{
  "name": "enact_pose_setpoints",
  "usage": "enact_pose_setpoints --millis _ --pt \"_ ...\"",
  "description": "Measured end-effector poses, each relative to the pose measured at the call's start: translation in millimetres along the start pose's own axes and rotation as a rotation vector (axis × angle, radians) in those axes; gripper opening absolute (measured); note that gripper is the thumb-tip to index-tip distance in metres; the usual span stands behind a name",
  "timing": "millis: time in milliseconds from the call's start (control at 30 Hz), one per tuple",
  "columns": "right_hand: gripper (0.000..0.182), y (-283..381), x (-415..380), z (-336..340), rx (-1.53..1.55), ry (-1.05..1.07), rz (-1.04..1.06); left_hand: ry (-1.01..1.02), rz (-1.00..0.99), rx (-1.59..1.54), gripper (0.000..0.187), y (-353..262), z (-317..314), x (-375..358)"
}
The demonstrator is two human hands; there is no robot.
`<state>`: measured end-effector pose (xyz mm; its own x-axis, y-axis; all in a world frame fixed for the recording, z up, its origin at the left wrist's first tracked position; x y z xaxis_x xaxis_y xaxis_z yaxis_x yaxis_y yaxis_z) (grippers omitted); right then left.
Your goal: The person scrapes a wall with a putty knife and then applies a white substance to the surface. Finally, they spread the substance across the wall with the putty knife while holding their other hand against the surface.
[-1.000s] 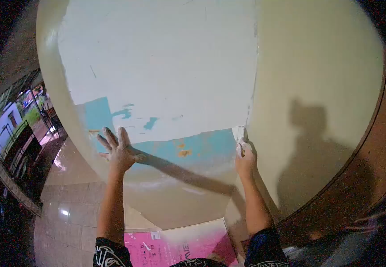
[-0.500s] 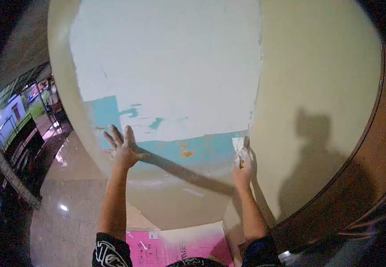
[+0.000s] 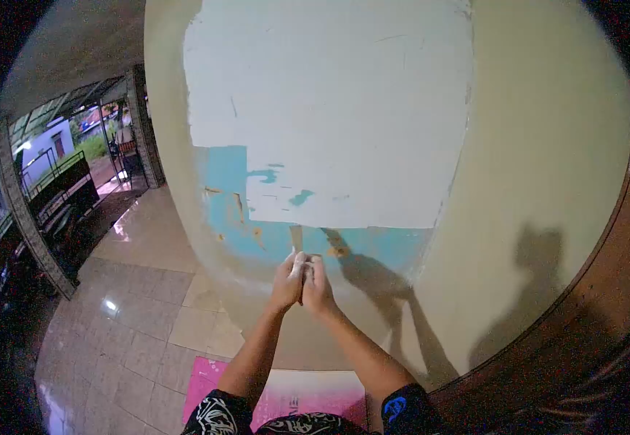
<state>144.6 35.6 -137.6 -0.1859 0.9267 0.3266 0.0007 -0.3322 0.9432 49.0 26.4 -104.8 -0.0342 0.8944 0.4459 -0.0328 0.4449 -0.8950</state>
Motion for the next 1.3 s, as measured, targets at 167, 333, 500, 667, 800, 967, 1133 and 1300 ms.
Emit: enact_pose_setpoints --millis 167,333,500,667,800,967,1133,1300 --pt "0.023 69.0 0.4 -14.2 -0.68 0.164 0.281 -0.189 0.015 -0.21 0.042 27.5 44.3 -8.6" --pt "0.036 190.6 54.5 2.4 -1.151 -0.219 0.956 -0.392 -0.152 0.484 0.055 45.3 107.4 -16.3" --pt "0.066 275.3 114.3 6.1 -1.395 -0.406 1.025 -0.492 -0.238 0.902 0.048 27.5 116.8 -13.9" --pt "0.065 238.4 128.7 12.9 -1.609 -0.59 0.987 -0.443 -0.508 0.911 0.063 16.0 109.1 -0.9" --pt "0.064 240.8 127.0 17.5 -1.647 -0.593 0.948 -0.358 -0.341 0.851 0.061 48.1 113.5 8.2" --pt "0.064 237.0 131.8 21.0 -1.642 -0.612 0.941 -0.41 -0.422 0.804 0.061 48.8 115.5 13.5" --pt "0.061 241.9 128.5 22.6 -1.597 -0.644 1.027 -0.413 -0.452 0.784 0.061 49.5 116.4 11.7" --pt "0.06 243.8 121.0 20.8 -1.615 -0.659 1.028 -0.417 -0.437 0.857 0.062 22.7 115.1 12.8"
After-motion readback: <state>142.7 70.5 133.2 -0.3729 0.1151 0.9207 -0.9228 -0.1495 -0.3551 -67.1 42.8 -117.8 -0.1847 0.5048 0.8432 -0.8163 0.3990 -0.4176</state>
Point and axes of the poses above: each hand's wrist, its own x-axis towards the middle knuckle, its own z-axis out of the back of the hand, y = z × x, the point moved 8 cm from there along x, towards the middle knuckle, and after that the axes turned 2 degrees about y, right-handed, at the moved point
